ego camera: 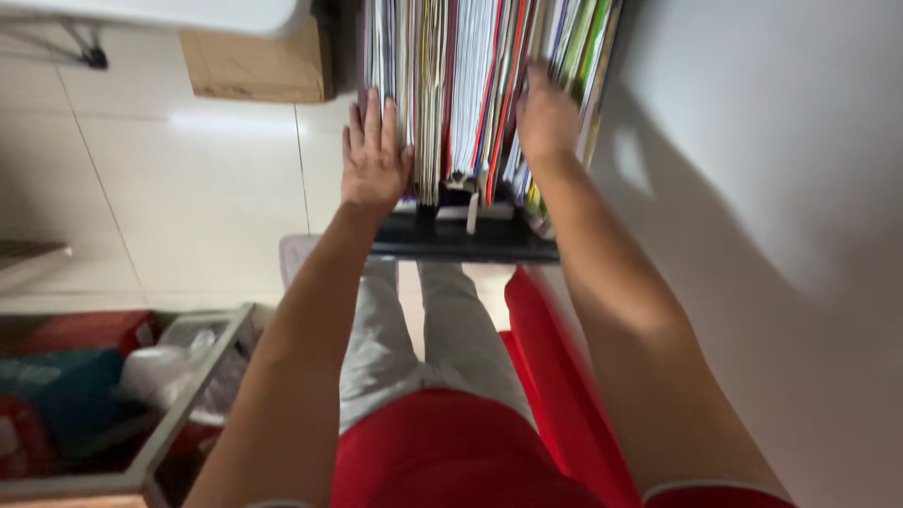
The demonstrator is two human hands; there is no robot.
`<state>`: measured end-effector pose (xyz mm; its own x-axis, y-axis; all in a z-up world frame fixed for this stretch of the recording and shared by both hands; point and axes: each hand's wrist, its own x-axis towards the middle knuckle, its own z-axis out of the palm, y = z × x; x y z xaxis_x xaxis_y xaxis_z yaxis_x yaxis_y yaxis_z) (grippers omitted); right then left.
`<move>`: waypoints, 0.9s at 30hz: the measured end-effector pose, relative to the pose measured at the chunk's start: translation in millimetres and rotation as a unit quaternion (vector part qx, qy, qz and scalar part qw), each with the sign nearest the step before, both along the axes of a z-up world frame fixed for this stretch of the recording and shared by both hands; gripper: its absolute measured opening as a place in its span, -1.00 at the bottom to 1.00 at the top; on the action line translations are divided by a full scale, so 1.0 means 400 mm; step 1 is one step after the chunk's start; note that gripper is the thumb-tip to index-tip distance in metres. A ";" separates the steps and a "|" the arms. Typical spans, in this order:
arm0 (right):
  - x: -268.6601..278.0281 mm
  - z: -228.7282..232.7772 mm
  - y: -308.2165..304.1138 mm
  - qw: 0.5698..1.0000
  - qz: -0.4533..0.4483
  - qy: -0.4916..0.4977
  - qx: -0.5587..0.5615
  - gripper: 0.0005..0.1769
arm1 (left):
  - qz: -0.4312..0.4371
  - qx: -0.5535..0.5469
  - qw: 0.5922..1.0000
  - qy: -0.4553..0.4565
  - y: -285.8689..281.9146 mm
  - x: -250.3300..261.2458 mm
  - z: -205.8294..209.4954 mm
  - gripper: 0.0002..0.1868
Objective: The person organizes stationery by picking up folders, notebooks, and plastic-wrapped items from a chair and placing them into a drawer. They handle each item individually, arranging them neatly inside the drawer.
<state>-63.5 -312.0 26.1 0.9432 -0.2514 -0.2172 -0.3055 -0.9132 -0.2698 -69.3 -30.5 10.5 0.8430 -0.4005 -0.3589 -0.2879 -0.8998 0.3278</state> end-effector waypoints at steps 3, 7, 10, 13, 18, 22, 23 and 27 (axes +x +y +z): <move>-0.028 0.012 0.000 0.979 -0.113 0.078 0.150 -0.44 | 0.008 0.002 1.000 0.012 -0.006 -0.010 0.020 -0.18; -0.168 0.048 0.019 0.959 -0.121 -0.053 0.250 -0.53 | 0.020 -0.011 1.000 -0.010 0.002 -0.021 0.051 -0.12; -0.356 0.088 0.093 0.905 -0.174 0.031 0.388 -0.56 | 0.009 -0.075 0.997 -0.035 0.035 -0.113 0.103 -0.04; -0.532 0.132 0.153 0.909 -0.072 0.043 0.408 -0.72 | -0.041 -0.094 0.994 -0.042 0.067 -0.223 0.141 -0.07; -0.603 0.161 0.180 0.919 -0.094 0.102 0.369 -0.76 | -0.101 -0.067 0.990 0.065 0.109 -0.332 0.169 -0.15; -0.592 0.148 0.181 0.928 -0.102 0.109 0.341 -0.72 | -0.096 -0.094 0.991 0.008 0.126 -0.339 0.141 -0.35; -0.597 0.145 0.178 0.938 -0.079 0.097 0.323 -0.72 | -0.104 -0.098 0.990 -0.002 0.122 -0.339 0.133 -0.35; -0.633 0.121 0.186 0.961 -0.047 0.097 0.253 -0.69 | -0.088 -0.162 0.982 -0.044 0.128 -0.356 0.127 -0.42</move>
<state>-316.8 -237.8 74.4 0.8513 -0.1491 -0.5030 -0.4692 -0.6454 -0.6027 -211.8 20.6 61.4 0.7729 -0.6235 -0.1181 -0.4686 -0.6862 0.5564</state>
